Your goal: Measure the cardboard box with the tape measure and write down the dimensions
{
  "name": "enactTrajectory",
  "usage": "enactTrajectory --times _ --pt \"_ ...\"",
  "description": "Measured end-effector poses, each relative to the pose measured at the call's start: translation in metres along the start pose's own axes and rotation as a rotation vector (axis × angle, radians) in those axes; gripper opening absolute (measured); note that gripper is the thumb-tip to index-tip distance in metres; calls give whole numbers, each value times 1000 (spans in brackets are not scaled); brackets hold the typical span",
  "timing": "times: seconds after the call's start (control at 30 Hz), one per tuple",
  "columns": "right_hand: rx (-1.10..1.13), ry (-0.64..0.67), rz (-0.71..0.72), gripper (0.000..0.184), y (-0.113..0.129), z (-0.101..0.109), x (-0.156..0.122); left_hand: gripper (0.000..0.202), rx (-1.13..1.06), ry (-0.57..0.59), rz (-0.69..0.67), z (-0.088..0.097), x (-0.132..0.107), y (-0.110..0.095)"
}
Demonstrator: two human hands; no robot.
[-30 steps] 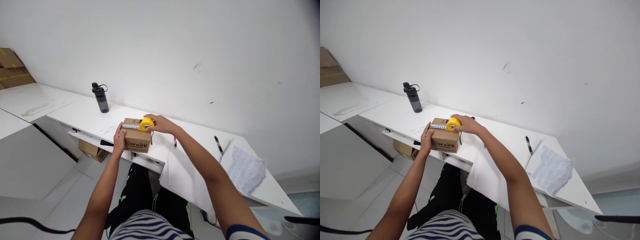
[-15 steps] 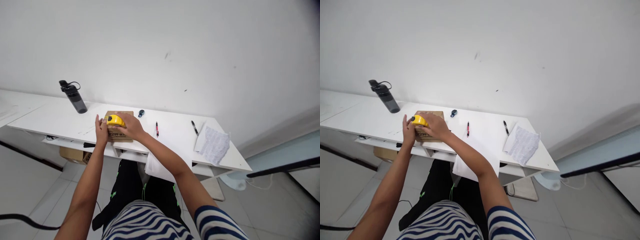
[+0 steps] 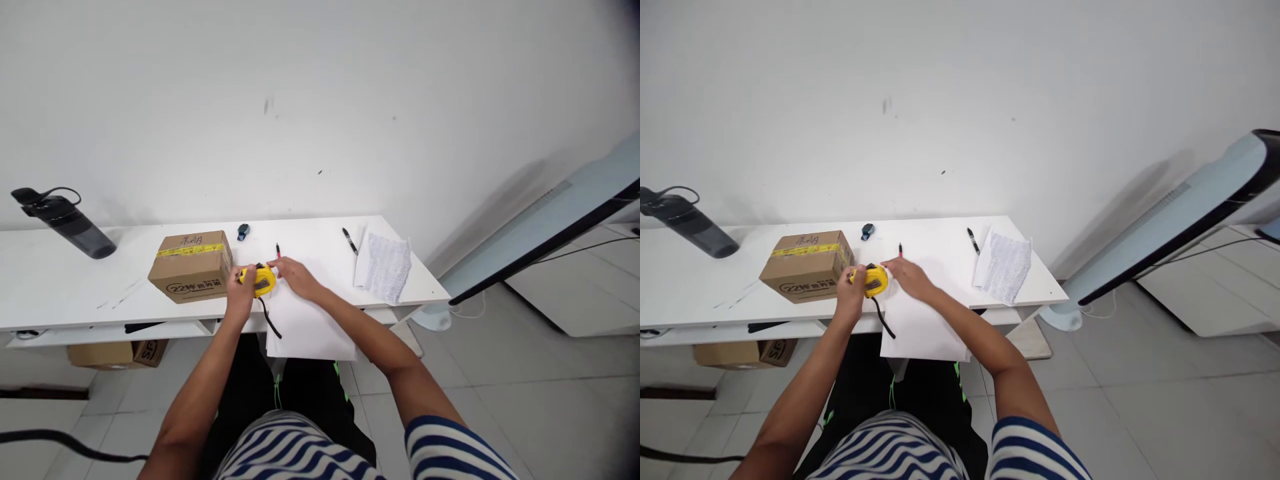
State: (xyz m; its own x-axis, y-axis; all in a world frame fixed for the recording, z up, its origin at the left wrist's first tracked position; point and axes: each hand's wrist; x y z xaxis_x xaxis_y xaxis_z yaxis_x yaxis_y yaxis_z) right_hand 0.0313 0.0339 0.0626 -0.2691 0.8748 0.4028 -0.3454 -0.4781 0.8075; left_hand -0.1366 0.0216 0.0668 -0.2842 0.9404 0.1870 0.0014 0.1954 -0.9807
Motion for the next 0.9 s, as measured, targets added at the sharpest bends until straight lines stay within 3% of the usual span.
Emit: enactTrajectory --times 0.1,0.17,0.3,0.47,0.6,0.73,0.9 --pt "-335 1 -231 51 -30 16 39 40 77 296 66 -8 21 11" --pt "-471 24 -370 57 -45 14 61 41 136 488 135 -12 23 15" --pt "-468 -33 -491 68 -65 1 86 68 367 715 172 -19 17 19" --pt "-356 -129 -451 40 -79 10 88 71 490 808 200 -24 25 18" --pt "-207 -230 -371 41 -87 19 74 84 442 857 198 -26 31 18" --pt "88 -329 -222 48 -94 20 55 106 520 802 274 -26 34 22" --pt "136 -328 -167 60 -100 32 47 112 580 803 321 -25 36 26"
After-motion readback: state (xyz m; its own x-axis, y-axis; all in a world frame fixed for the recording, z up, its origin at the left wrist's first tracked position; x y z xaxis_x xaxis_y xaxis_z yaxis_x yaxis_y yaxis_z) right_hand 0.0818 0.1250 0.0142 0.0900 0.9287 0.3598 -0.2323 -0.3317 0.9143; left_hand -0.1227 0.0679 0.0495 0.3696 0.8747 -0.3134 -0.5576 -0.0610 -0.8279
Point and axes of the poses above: each hand's wrist, its own x-axis towards the middle knuckle, its own z-axis out of the back of the hand, y = z × x, and after that the axes turned 2 degrees about -y, right-handed
